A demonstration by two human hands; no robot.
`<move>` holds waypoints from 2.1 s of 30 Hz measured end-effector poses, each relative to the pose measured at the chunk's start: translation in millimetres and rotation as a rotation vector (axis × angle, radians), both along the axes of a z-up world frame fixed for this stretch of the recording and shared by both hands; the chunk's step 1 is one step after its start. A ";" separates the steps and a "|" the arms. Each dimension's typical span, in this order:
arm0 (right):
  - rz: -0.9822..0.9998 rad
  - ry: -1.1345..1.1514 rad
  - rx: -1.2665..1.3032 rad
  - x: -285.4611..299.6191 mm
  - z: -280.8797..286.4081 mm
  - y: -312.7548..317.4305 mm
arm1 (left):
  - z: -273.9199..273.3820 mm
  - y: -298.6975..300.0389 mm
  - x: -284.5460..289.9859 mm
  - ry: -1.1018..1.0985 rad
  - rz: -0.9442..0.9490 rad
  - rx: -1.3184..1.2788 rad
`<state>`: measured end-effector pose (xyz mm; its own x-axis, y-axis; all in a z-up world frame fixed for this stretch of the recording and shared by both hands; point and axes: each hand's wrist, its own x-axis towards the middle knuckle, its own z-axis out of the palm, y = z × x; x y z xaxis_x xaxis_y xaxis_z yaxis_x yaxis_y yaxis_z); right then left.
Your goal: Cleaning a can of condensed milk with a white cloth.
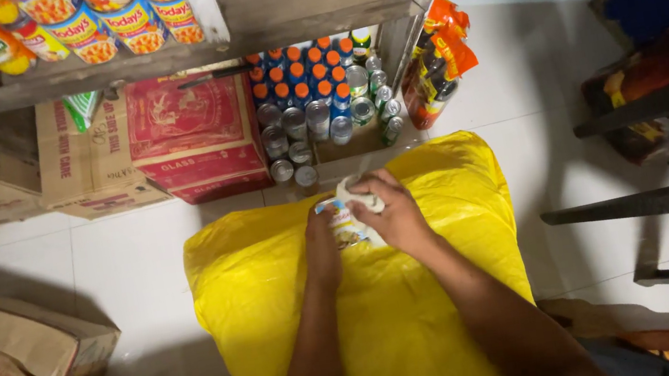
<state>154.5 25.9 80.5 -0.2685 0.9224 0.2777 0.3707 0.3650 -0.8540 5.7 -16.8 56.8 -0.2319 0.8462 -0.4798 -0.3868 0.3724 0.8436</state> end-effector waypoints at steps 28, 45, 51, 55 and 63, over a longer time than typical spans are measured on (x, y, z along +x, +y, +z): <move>-0.090 0.039 -0.019 -6.5 -21.1 -1.7 | -27.1 9.0 7.6 -0.203 0.233 -0.064; -0.298 0.117 -0.275 3.2 -48.4 10.9 | 33.0 9.3 2.8 -0.431 0.333 -0.014; 0.215 -0.038 0.163 -11.3 -0.6 -22.6 | -14.0 5.1 -0.4 -0.140 0.212 0.004; 0.129 0.002 0.073 -11.7 -21.7 -12.9 | -2.7 5.4 -1.1 -0.187 0.214 0.085; 0.218 0.008 0.220 -17.3 7.9 -25.6 | -68.7 12.7 -5.4 -0.251 0.238 0.131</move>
<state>137.2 0.3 88.4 -0.4505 0.7606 0.4675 0.2566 0.6118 -0.7482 0.4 -4.0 -11.8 -0.3182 0.8407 -0.4382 -0.6503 0.1427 0.7462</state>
